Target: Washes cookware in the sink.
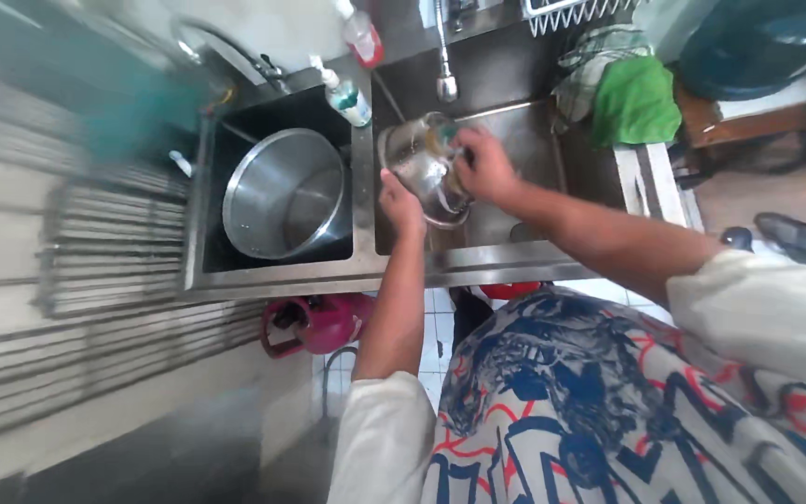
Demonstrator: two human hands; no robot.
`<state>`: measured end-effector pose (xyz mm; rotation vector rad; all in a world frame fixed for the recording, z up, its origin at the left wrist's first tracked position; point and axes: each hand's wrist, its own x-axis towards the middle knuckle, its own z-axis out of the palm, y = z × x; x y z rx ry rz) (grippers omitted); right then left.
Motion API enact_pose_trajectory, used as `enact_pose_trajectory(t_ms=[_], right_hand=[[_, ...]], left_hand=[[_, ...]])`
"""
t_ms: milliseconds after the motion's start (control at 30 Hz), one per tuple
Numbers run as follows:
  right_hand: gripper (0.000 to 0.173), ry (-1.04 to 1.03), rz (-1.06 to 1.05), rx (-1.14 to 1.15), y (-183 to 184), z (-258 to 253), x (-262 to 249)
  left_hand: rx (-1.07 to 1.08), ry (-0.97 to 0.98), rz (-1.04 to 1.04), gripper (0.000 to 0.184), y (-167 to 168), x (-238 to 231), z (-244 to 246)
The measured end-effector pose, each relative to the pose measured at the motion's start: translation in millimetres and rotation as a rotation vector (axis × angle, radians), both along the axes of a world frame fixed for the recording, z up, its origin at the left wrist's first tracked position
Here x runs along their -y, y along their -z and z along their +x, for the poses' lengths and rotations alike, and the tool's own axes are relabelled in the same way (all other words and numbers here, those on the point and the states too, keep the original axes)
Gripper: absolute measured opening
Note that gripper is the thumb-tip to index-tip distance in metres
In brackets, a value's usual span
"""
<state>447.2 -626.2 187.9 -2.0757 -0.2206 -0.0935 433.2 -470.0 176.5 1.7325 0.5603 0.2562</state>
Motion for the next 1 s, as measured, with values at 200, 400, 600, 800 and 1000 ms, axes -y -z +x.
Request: enact_pose_trajectory(t_ms=[200,400,600,800,1000], right_hand=[[0.028,0.044,-0.039,-0.187,26.3,58.7,3.2],[0.024,0.162,0.092,-0.407,76.4,14.3,5.7],[0.026,0.153,0.221,-0.298,26.1,15.7,-19.3],[0.031,0.275,0.35,-0.565,67.0,49.2,31.9],[0.035,0.42,0.67,-0.725,13.3,-8.9,81.8]], left_hand=[[0.079,-0.014,-0.154,0.064,12.4,-7.6,-14.6],[0.065,-0.063,-0.061,0.067,24.1,-19.0,-7.9],[0.09,0.12,0.335,0.055,36.3,-7.2,-14.1],[0.45,0.483,0.725,0.034,38.4,11.4,-17.9],[0.664,0.98,1.182,0.023,47.0,8.4,-23.2]])
